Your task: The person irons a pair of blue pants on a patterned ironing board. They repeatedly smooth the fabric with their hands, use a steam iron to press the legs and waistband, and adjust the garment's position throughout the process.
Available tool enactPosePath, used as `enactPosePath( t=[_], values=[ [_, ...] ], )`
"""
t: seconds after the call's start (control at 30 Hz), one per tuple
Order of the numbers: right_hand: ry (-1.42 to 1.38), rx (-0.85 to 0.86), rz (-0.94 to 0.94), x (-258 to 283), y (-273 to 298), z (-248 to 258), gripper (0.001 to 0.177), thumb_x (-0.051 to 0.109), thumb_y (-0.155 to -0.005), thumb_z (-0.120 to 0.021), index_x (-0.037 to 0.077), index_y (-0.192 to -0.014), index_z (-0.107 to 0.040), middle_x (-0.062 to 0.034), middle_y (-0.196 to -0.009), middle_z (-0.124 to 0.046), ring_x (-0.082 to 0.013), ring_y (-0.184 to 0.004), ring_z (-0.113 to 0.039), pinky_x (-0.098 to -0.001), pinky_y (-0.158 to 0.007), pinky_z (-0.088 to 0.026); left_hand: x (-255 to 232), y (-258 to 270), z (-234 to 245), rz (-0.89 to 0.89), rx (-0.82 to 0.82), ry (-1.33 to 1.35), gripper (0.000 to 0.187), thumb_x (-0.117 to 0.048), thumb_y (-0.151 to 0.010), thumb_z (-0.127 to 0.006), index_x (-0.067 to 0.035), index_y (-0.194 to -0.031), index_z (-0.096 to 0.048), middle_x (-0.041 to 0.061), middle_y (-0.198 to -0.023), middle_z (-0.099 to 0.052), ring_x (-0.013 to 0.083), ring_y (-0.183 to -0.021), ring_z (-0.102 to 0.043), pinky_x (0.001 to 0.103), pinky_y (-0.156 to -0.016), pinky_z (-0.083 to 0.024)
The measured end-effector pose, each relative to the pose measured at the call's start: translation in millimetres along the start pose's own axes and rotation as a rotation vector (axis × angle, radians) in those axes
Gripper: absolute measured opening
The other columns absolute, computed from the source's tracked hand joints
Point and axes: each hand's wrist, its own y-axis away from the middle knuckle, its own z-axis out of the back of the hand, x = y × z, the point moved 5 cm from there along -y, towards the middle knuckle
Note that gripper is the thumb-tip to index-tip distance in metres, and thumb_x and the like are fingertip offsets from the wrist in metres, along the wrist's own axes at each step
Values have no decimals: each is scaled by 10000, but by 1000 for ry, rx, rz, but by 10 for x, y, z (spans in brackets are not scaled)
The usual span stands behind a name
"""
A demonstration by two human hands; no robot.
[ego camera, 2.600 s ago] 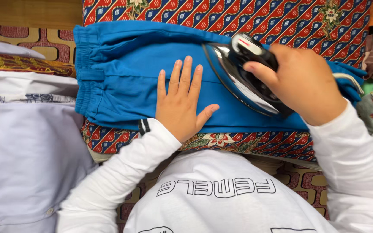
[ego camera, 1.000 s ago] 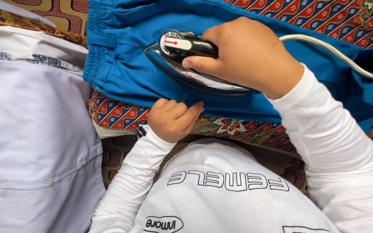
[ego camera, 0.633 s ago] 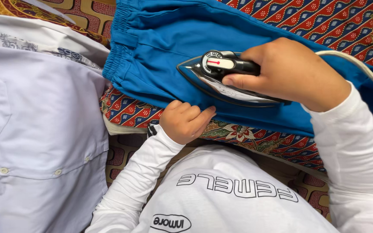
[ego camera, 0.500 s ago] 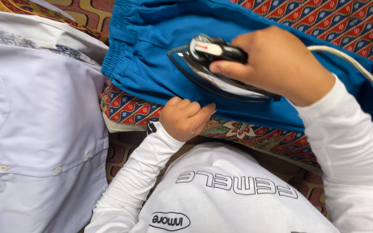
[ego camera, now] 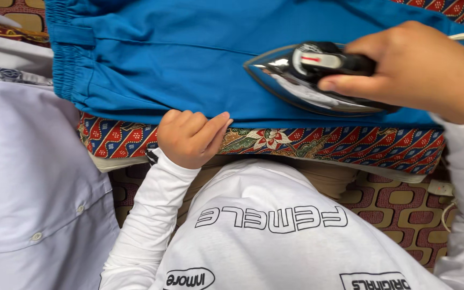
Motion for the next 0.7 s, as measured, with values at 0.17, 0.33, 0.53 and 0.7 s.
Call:
enactPosePath(
  t=[0.17, 0.33, 0.53, 0.7],
  values=[
    [19, 5, 145, -252, 49, -99, 480, 577, -814, -749, 111, -913, -811, -103, -618, -677, -260, -541, -656, -366, -556, -520, -2, 40, 6, -5, -44, 48, 314, -295, -860, -924, -149, -773, -661, -19, -658, -434, 196, -576, -412, 357, -576, -307],
    [-78, -99, 257, 71, 26, -5, 541, 618, -816, -769, 79, -768, -769, -158, -629, -668, -374, -582, -636, -469, -589, -507, 60, 177, -14, -4, -94, 86, 365, -333, -853, -837, -147, -677, -577, 14, -636, -397, 235, -562, -401, 382, -565, -302],
    [-228, -247, 222, 373, 95, 81, 544, 631, -822, -718, 89, -783, -751, -144, -678, -690, -388, -592, -651, -495, -547, -509, -3, 115, -40, 47, -153, -117, 202, -336, -943, -776, -137, -930, -743, 26, -918, -606, 236, -851, -581, 397, -781, -419],
    [-251, -249, 148, 42, 245, -11, 534, 627, -840, -725, 94, -826, -768, -153, -700, -694, -389, -611, -650, -486, -563, -507, -37, 44, -111, 84, -47, -265, 105, -298, -932, -787, -194, -945, -795, -27, -939, -659, 219, -930, -602, 409, -894, -374]
  ],
)
